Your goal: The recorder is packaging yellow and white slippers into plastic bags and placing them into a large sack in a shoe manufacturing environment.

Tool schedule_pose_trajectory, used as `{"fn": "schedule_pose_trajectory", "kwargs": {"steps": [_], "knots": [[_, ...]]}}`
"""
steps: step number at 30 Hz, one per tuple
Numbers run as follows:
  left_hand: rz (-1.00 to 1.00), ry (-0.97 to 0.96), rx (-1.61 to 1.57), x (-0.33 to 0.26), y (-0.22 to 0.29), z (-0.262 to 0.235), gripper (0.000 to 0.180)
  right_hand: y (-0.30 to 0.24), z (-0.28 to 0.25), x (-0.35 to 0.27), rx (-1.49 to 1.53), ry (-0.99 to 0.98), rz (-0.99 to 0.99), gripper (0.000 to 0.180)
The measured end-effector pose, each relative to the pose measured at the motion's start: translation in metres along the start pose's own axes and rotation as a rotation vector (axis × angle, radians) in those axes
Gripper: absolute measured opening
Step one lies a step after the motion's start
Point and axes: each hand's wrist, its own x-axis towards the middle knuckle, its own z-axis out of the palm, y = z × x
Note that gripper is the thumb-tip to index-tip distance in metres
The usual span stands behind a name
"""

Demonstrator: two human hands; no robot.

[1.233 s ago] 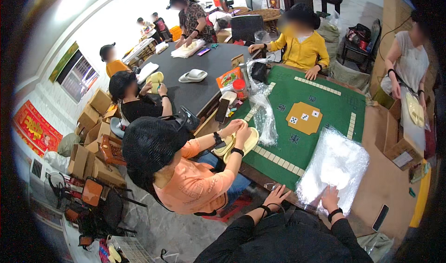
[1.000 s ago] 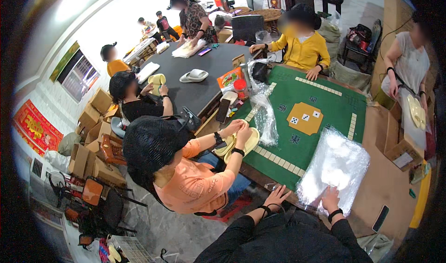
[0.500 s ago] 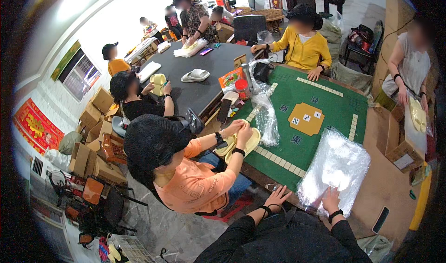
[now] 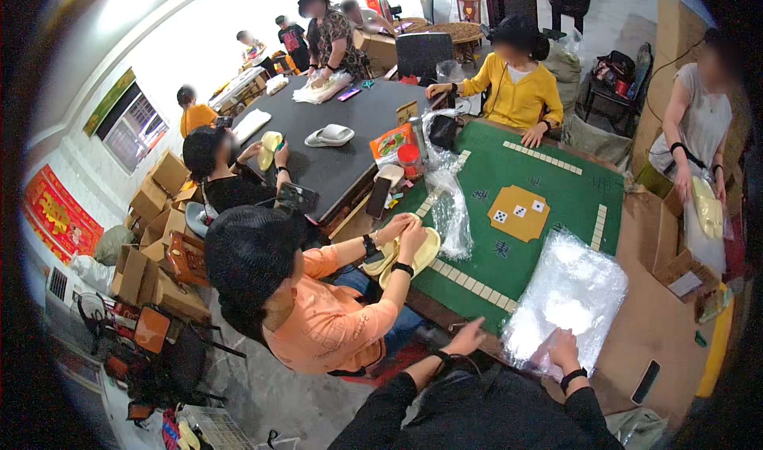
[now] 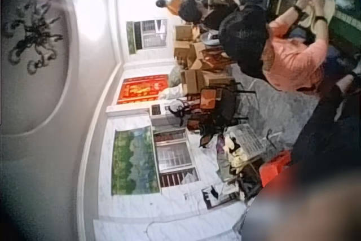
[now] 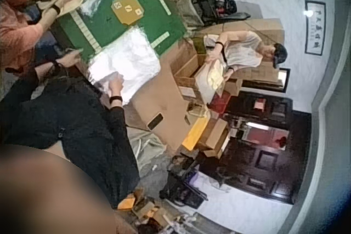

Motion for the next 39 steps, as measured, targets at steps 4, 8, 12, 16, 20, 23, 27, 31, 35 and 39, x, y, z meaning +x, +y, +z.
{"fn": "schedule_pose_trajectory", "kwargs": {"steps": [4,8,12,16,20,23,27,31,35,39], "knots": [[-0.011,0.149,-0.059,0.028,0.001,-0.033,0.055,0.005,-0.013,-0.007,0.114,0.204,0.033,0.053],[-0.164,0.292,-0.126,0.057,-0.013,-0.058,0.056,-0.003,-0.015,-0.019,0.327,0.44,0.0,0.042],[-0.195,0.413,-0.11,0.088,-0.041,-0.082,0.057,-0.018,-0.012,-0.029,0.367,0.456,-0.084,0.038],[-0.233,0.574,0.021,0.115,-0.039,-0.091,0.062,-0.029,-0.005,-0.049,0.489,0.491,-0.108,0.034],[-0.208,0.619,0.017,0.121,-0.047,-0.092,0.062,-0.04,-0.004,-0.075,0.47,0.472,-0.11,0.033],[-0.378,0.741,0.202,0.124,-0.049,-0.095,0.074,-0.049,-0.006,-0.09,0.49,0.4,-0.058,0.031],[-0.622,0.926,0.01,0.137,-0.029,-0.109,0.078,-0.046,-0.004,-0.107,0.47,0.398,-0.026,0.03],[-0.54,0.976,-0.228,0.157,-0.048,-0.146,0.083,-0.03,0.009,-0.12,0.437,0.431,-0.002,0.029],[-0.487,1.169,-0.447,0.171,-0.105,-0.178,0.088,-0.021,0.016,-0.13,0.462,0.418,0.002,0.031],[-0.547,0.967,-0.695,0.161,-0.137,-0.2,0.093,-0.011,0.017,-0.135,0.639,0.369,0.051,0.033]]}}
